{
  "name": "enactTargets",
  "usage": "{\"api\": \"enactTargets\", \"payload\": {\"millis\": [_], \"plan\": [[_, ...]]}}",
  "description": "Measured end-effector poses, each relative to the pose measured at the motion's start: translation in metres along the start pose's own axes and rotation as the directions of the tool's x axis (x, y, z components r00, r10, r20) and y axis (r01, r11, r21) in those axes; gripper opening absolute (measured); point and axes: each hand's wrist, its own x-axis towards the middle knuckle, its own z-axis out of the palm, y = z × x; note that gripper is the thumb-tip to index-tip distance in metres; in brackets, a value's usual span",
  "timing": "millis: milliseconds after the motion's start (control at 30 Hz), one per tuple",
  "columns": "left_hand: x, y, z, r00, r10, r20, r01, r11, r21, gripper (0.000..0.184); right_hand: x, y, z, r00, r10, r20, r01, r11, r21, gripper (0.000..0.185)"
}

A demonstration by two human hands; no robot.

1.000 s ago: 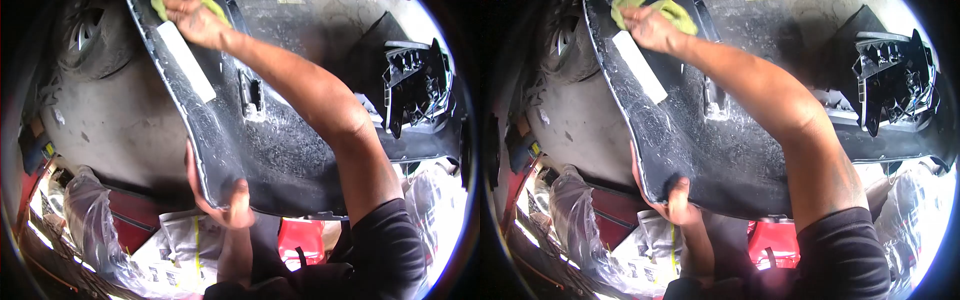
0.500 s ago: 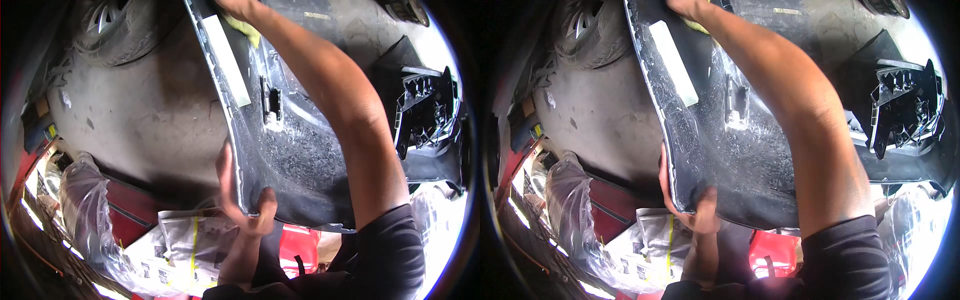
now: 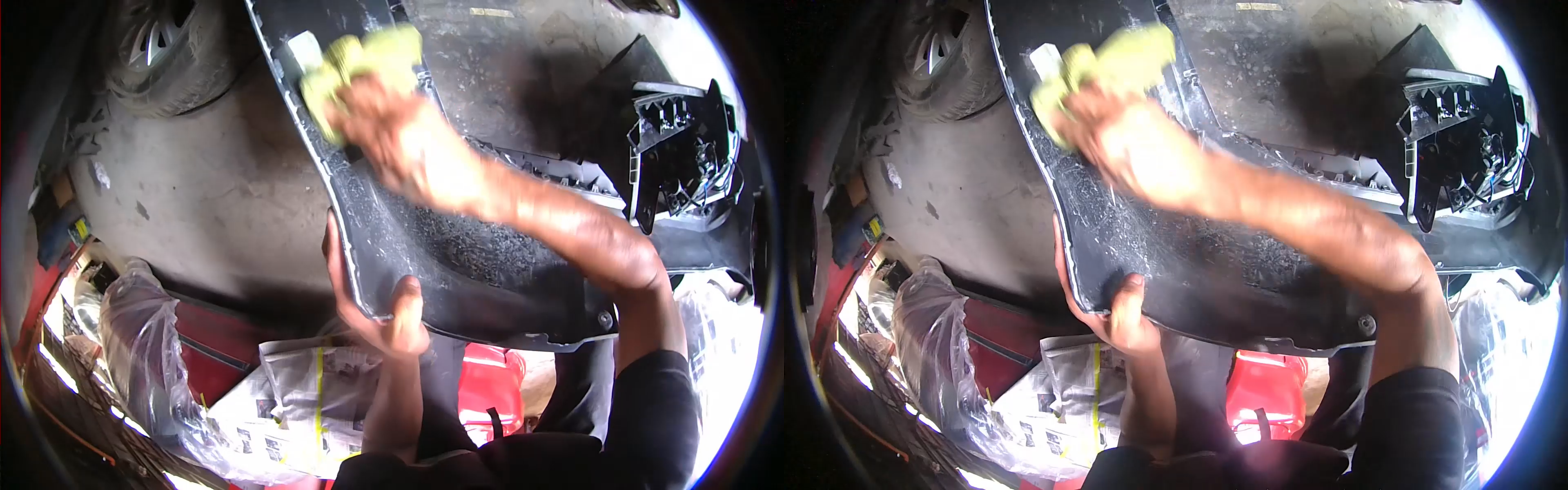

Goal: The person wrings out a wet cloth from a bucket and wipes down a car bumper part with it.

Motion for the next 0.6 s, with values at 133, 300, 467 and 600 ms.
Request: {"api": "enactTargets", "payload": {"millis": [133, 300, 467, 600], "plan": [[-0.003, -0.003, 0.0, 1.0, -0.028, -0.015, 0.027, 0.999, -0.042, 0.089, -0.054, -0.044, -0.013, 0.983, 0.151, 0.103, -0.171, 0.959, 0.226, 0.045], [-0.002, -0.005, 0.004, 0.999, -0.036, 0.006, 0.036, 0.999, -0.039, 0.089, 0.036, -0.002, -0.004, 0.964, 0.166, -0.208, -0.135, 0.979, 0.153, 0.033], [-0.003, -0.002, 0.005, 0.999, -0.033, -0.04, 0.031, 0.998, -0.046, 0.095, -0.004, -0.05, -0.003, 0.96, 0.26, -0.104, -0.233, 0.948, 0.218, 0.044], [-0.009, -0.009, -0.002, 0.999, 0.025, 0.034, -0.023, 0.997, -0.076, 0.105, -0.073, -0.104, -0.034, 0.968, 0.22, 0.119, -0.25, 0.863, 0.439, 0.047]]}}
